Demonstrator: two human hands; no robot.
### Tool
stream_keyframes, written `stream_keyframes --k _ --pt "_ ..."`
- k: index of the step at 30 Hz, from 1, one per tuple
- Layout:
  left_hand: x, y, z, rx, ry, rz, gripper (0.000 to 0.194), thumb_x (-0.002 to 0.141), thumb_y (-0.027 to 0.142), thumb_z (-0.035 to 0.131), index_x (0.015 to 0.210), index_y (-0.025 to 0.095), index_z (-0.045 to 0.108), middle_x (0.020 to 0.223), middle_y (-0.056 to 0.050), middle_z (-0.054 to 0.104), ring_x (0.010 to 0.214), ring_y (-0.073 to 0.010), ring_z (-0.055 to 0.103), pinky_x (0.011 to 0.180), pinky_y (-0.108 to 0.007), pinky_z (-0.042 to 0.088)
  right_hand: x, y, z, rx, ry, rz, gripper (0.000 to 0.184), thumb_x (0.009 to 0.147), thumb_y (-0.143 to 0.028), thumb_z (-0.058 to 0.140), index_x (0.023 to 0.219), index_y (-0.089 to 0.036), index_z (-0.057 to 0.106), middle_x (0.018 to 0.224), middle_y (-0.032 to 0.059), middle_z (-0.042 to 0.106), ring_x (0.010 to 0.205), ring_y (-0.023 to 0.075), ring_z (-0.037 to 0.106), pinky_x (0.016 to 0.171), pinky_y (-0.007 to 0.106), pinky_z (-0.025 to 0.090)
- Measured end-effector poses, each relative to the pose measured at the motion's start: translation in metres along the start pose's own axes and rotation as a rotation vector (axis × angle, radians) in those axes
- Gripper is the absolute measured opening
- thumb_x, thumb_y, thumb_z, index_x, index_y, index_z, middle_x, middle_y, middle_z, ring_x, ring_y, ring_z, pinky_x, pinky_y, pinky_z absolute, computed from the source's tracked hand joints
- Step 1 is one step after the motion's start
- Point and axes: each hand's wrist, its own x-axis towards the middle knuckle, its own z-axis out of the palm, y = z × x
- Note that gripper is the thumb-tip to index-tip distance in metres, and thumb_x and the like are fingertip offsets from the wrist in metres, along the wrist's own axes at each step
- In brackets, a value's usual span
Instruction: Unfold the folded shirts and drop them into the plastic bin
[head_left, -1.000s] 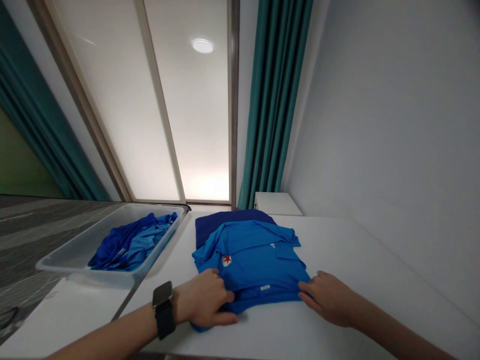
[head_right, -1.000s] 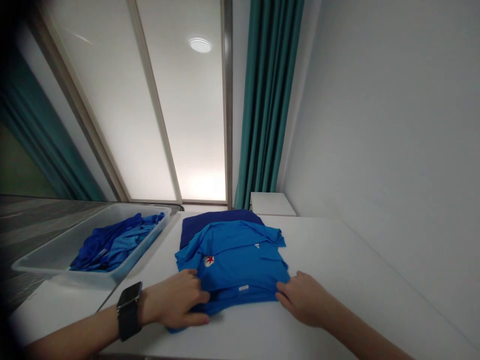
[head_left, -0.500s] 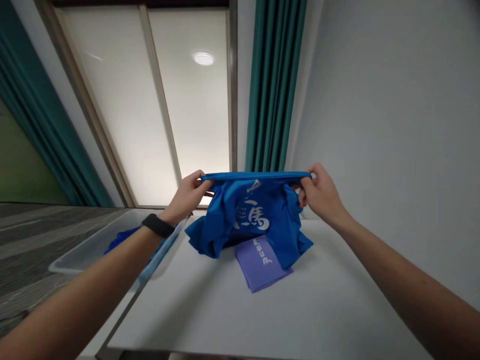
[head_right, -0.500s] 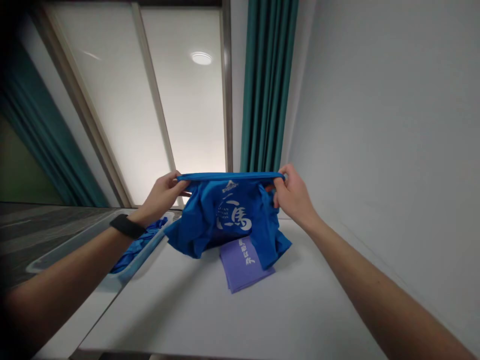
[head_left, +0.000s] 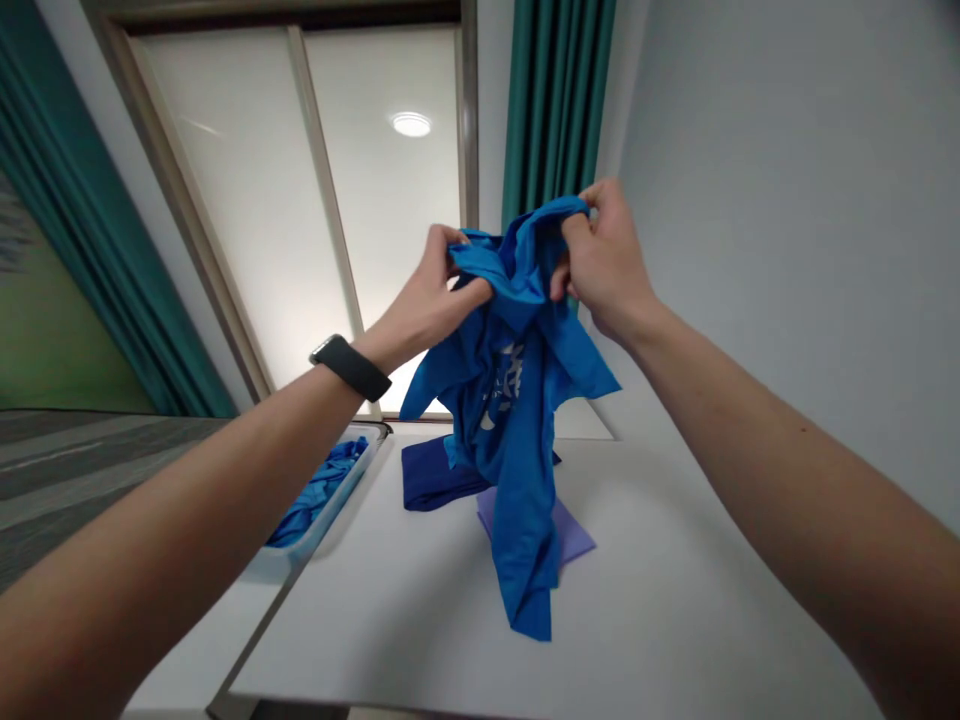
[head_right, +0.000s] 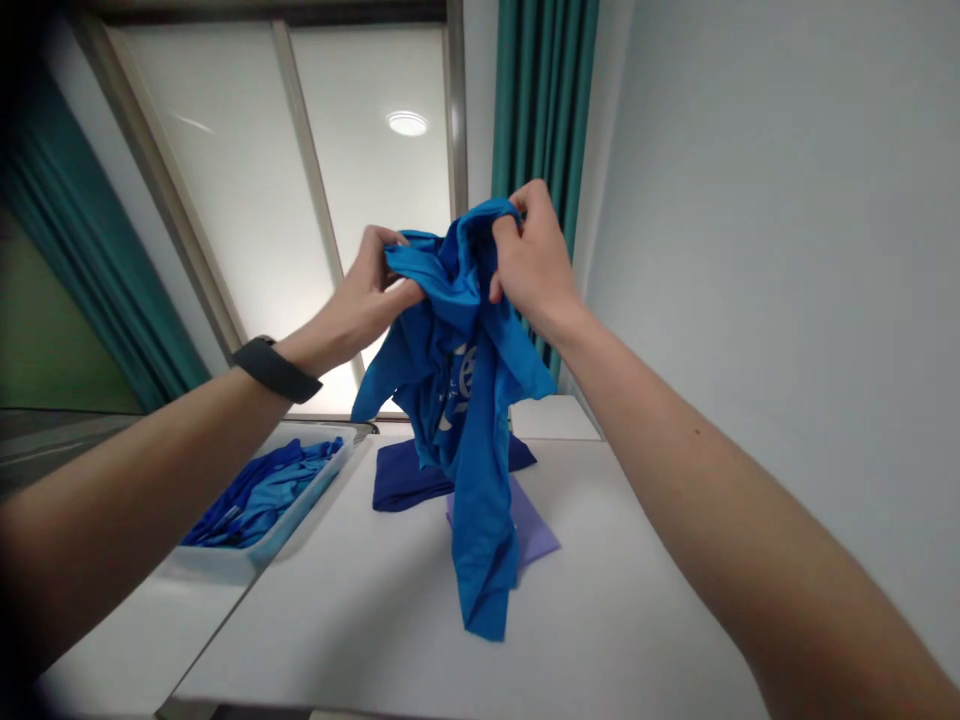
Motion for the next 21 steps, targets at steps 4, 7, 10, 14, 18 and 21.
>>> stream_keyframes --k 4,7,10,14,18,21 --pt "-0.009 -0.004 0.023 0.048 -0.07 -0.042 0.038 0.07 0.015 0.074 0.102 0.02 0.053 0.087 -0.001 0.06 0.09 -0.021 0.061 0.083 -0.036 0.051 0.0 -0.015 0.016 0.104 -0.14 0.014 0.004 0.101 -0.021 0.037 0.099 -0.02 0.041 0.074 -0.0074 0.055 0.056 0.0043 0.056 0.055 0.018 0.043" --pt "-0.002 -0.005 0.023 0.039 -0.037 -0.067 0.029 0.072 0.014 0.068 0.1 0.018 0.059 0.091 -0.003 0.064 0.089 -0.0208 0.062 0.084 -0.038 0.051 -0.006 -0.012 0.012 0.148 -0.169 0.012 0.009 0.096 -0.026 0.049 0.103 -0.023 0.046 0.084 -0.0033 0.061 0.067 0.0103 0.061 0.063 0.025 0.051" --pt "0.021 0.004 0.012 -0.063 0.068 -0.123 0.028 0.073 0.012 0.063 0.1 0.016 0.061 0.089 -0.003 0.065 0.087 -0.0199 0.063 0.082 -0.038 0.053 -0.027 0.003 0.006 0.157 -0.101 0.084 0.04 0.089 -0.036 0.061 0.124 -0.028 0.042 0.111 0.0028 0.063 0.086 0.0157 0.065 0.075 0.033 0.055" --pt "0.055 0.021 0.0 -0.181 0.234 -0.136 0.027 0.075 0.014 0.059 0.102 0.018 0.058 0.088 -0.001 0.063 0.087 -0.0203 0.064 0.082 -0.04 0.055 -0.095 0.023 0.028 0.239 -0.244 0.403 0.073 0.078 -0.043 0.071 0.14 -0.027 0.036 0.125 0.0075 0.061 0.111 0.0239 0.061 0.087 0.04 0.054" --pt "0.057 0.014 -0.006 -0.005 0.242 -0.091 0.03 0.077 0.017 0.058 0.106 0.02 0.054 0.093 -0.003 0.063 0.094 -0.0227 0.063 0.085 -0.041 0.053 -0.146 0.024 0.055 0.39 -0.62 0.637 0.041 0.076 -0.036 0.069 0.114 -0.023 0.064 0.104 0.0049 0.072 0.095 0.0261 0.067 0.082 0.041 0.056" --pt "0.032 -0.009 -0.022 0.405 0.156 -0.193 0.033 0.074 0.019 0.062 0.106 0.02 0.054 0.095 -0.007 0.064 0.099 -0.0285 0.061 0.085 -0.043 0.051 -0.13 0.017 0.048 0.258 -0.487 0.472 0.018 0.075 -0.025 0.058 0.088 -0.02 0.07 0.087 0.0027 0.072 0.089 0.025 0.065 0.082 0.039 0.053"
